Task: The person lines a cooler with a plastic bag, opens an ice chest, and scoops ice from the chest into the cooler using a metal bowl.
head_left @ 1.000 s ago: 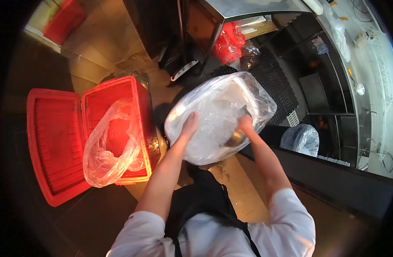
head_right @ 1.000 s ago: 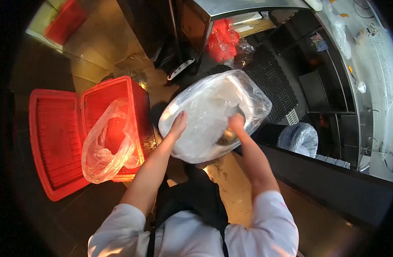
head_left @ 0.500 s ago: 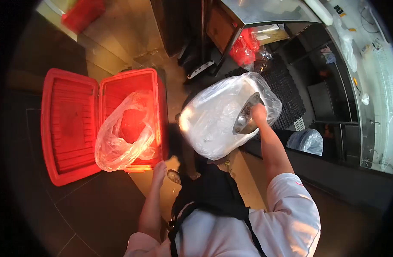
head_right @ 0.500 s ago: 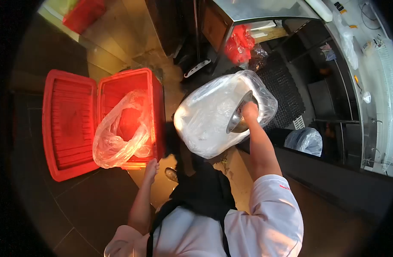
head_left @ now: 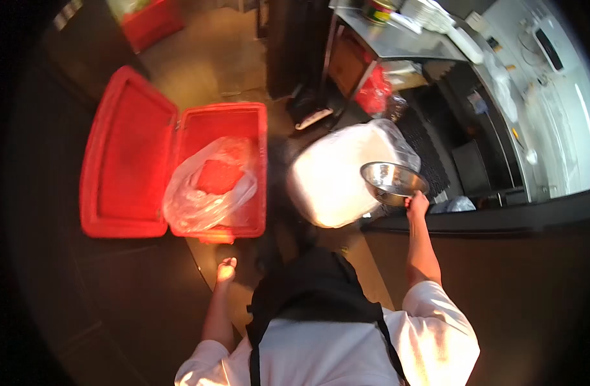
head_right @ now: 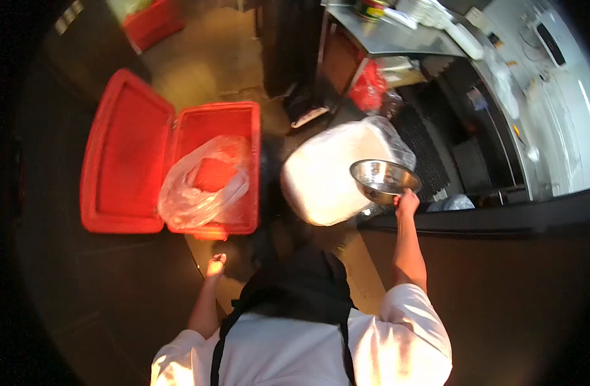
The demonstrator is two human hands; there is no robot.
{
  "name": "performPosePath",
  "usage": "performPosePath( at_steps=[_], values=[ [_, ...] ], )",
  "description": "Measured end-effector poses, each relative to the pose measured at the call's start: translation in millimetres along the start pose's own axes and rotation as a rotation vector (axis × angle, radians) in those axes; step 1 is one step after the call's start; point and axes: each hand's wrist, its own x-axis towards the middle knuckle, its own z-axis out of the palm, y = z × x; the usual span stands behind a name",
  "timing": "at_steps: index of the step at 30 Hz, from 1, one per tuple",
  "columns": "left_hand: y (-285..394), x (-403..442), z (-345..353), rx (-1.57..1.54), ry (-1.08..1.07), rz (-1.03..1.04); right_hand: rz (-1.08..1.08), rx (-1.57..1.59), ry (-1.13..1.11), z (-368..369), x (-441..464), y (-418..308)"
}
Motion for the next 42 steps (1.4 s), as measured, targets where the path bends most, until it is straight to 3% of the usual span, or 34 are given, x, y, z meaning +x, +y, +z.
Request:
performPosePath(
  at_steps=[3,7,13,16,19,22,23,24,25,27,29,30,31,32,36,37,39,42],
  values=[
    [-4.9,-34.6,-45.8,0.376,-0.050,-0.166,-0.040,0.039,-0.035,13.9,-29.9,15.4],
    [-56.5,-46.0,-86.3,0.177,0.065,-0.144,-0.160,-0.022,-0.122,60.6,-79.8,21.8],
    [-46.3,-98.8,-126.7,-0.100,0.223,-0.326,-0.187,-0.030,-0.327,161.5,-146.9,20.7],
    [-76.9,-118.3,-140.3,-0.235,0.220,-0.390,-0.234,-0.067,-0.509,222.4,-184.7,14.8],
    [-129.7,-124.2,-131.0,-0.290,0.362,-0.412,-0.344,-0.149,-0.659,280.9,-223.9,12.6],
    [-112.9,-138.8,-120.2,-0.417,0.308,-0.514,-0.447,-0.233,-0.769,341.2,-253.1,17.4],
    [-105.8,-136.4,-113.4,-0.457,0.323,-0.462,-0.487,-0.248,-0.800,362.7,-260.5,20.9],
    [-97.0,-129.4,-107.8,-0.495,0.340,-0.410,-0.588,-0.364,-0.842,383.3,-265.3,22.9],
    [-85.0,-119.3,-103.5,-0.532,0.360,-0.358,-0.896,-0.464,-0.788,414.5,-244.8,50.1],
    [-71.6,-84.9,-90.9,-0.626,0.413,-0.262,-0.890,-0.621,-0.876,445.3,-276.7,40.4],
    [22.8,-68.8,-80.7,-0.561,0.514,-0.386,-1.063,-0.662,-0.995,486.5,-280.0,59.3],
    [51.0,-57.9,-75.7,-0.624,0.491,-0.350,-1.015,-0.790,-1.079,510.4,-272.1,78.1],
    [78.5,-43.0,-72.5,-0.684,0.475,-0.306,-1.101,-0.839,-1.128,537.3,-255.7,108.5],
    [111.3,-28.4,-68.1,-0.745,0.499,-0.349,-1.211,-0.928,-1.174,557.9,-249.3,129.1],
    [205.4,51.8,-45.8,-0.935,0.518,-0.598,-1.205,-1.083,-1.403,605.3,-236.8,193.3],
    [213.8,79.5,-39.5,-0.930,0.539,-0.684,-1.213,-1.096,-1.462,610.7,-233.2,210.6],
    [204.9,129.4,-23.8,-1.195,0.371,-0.435,-1.224,-1.190,-1.477,625.1,-229.1,248.8],
    [120.2,206.0,-8.0,-1.326,0.406,-0.458,-1.231,-1.385,-1.479,654.7,-223.7,315.6]
  ],
)
